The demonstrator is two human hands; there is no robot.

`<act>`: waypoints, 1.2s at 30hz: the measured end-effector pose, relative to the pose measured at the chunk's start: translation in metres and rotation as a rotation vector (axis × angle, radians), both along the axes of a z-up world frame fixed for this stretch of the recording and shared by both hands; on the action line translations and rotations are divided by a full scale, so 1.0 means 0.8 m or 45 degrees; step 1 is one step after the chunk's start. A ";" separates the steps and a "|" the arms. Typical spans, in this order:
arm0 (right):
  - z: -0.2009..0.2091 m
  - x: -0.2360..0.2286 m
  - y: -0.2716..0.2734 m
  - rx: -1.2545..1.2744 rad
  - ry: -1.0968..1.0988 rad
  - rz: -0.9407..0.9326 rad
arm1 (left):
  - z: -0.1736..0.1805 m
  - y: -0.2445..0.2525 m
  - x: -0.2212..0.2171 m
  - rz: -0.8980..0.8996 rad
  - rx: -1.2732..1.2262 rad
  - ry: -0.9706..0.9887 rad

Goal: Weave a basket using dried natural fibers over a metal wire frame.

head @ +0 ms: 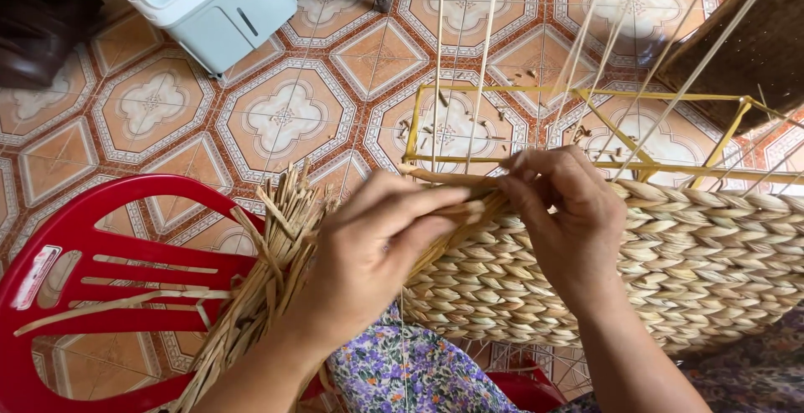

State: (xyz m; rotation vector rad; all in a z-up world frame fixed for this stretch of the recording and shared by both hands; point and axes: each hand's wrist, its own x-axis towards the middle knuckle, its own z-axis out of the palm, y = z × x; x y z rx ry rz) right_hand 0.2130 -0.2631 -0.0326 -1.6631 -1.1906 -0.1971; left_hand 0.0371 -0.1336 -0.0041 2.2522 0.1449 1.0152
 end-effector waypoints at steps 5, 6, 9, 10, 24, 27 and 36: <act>-0.028 0.002 -0.014 0.267 0.391 0.194 | -0.012 -0.001 0.054 -0.003 -0.004 0.062; -0.036 0.004 -0.021 0.377 0.583 0.285 | -0.011 -0.001 0.059 0.045 0.033 0.072; -0.045 0.001 -0.040 0.372 0.716 0.331 | -0.008 -0.006 0.060 0.121 0.081 0.159; -0.046 0.001 -0.042 0.377 0.714 0.330 | -0.006 -0.006 0.061 0.119 0.085 0.157; 0.030 0.004 -0.015 -0.075 -0.112 0.177 | -0.022 -0.005 0.064 0.232 0.468 0.200; 0.035 0.016 0.009 -0.300 0.201 0.057 | -0.026 -0.016 0.042 0.287 0.679 0.182; 0.038 0.001 -0.018 -0.040 0.302 -0.135 | -0.014 -0.007 0.015 0.164 0.612 0.460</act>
